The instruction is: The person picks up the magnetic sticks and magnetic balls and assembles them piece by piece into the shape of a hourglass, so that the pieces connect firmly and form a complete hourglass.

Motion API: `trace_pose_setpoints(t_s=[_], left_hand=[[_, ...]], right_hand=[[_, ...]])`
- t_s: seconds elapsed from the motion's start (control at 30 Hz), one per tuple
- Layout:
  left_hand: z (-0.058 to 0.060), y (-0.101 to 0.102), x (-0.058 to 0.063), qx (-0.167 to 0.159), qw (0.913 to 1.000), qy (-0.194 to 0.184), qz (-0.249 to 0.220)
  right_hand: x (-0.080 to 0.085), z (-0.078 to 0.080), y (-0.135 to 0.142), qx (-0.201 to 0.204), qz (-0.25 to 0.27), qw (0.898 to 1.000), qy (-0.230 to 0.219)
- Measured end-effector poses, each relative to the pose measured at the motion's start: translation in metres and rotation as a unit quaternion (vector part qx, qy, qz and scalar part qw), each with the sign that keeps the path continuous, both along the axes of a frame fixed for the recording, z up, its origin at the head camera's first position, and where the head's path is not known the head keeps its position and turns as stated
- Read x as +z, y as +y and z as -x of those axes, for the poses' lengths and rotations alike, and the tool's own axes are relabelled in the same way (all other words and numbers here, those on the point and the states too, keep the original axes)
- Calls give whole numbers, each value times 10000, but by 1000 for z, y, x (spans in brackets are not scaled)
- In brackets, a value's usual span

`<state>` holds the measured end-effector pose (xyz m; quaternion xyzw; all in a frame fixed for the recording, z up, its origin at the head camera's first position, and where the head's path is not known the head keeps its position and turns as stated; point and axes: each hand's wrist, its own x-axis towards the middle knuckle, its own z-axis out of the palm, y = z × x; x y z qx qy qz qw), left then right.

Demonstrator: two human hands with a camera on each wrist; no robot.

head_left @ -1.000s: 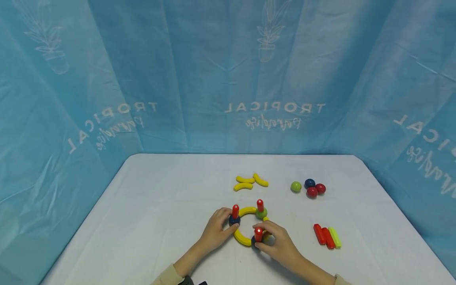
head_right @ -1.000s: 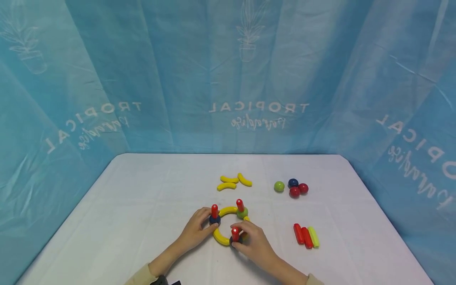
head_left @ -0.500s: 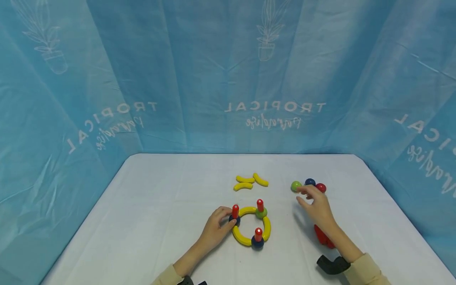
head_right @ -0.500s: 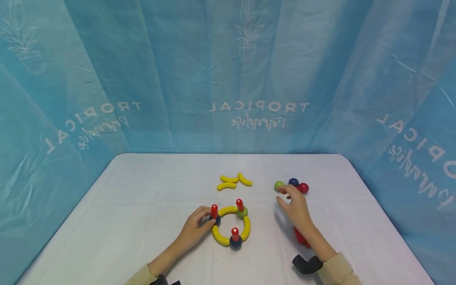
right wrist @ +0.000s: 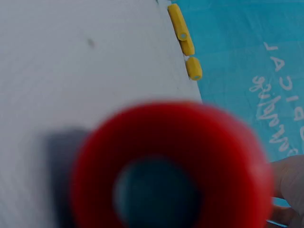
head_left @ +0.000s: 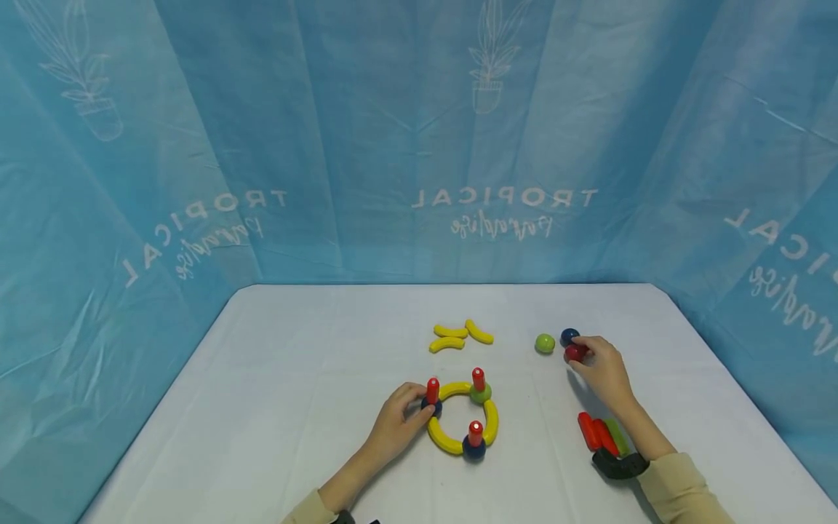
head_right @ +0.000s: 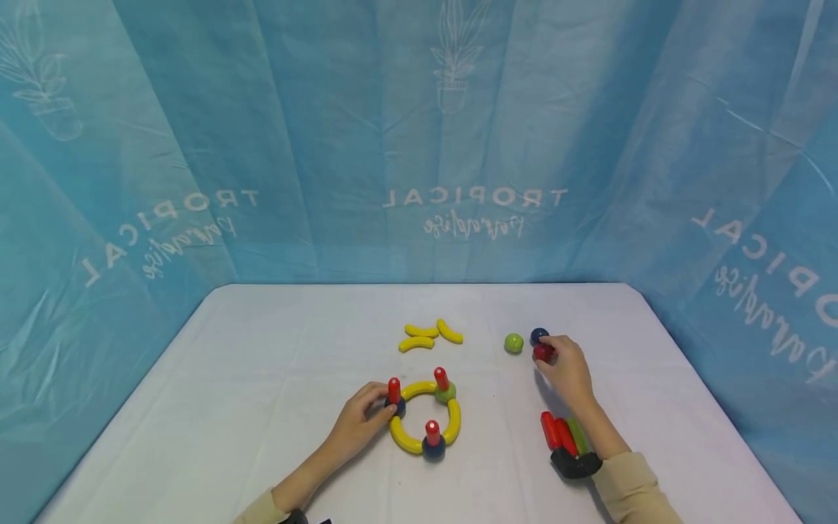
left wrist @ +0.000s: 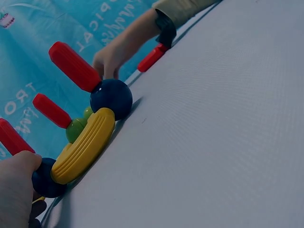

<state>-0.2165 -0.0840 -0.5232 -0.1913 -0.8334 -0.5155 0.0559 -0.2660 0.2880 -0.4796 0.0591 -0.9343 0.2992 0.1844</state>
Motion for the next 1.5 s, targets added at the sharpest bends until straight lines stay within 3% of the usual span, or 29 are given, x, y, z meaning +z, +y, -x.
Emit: trace_pose_setpoints(t_s=[0.33,0.53,0.67,0.77,0.9,1.07,1.2,1.5], left_hand=[[0,1,1,16,10000,-7,13],[-2,0,2,-9,9999,50,-118],[-1,-2,4,-61,9996,25,-283],[1,-2,4,-72,9992,271,-288],[1,0,8,-22,9985,478,-258],[-6,1,17,-9,9987,443,-251],[-5,1,11,22,9988,462,-188],[-3,0,0,42,9995,257,-184]], right_hand=[[2,-7,-4,5,55,9989,-461],[11,-13,-15,18,325,9994,-115],[28,-24,-41,494,997,9938,54],[41,-38,-64,980,1406,9852,-56],[50,-59,-94,1701,1845,9676,-277],[49,-82,-123,2371,2135,9461,-562],[43,-92,-135,2629,1938,9441,-455],[27,-96,-140,2550,1741,9507,-284]])
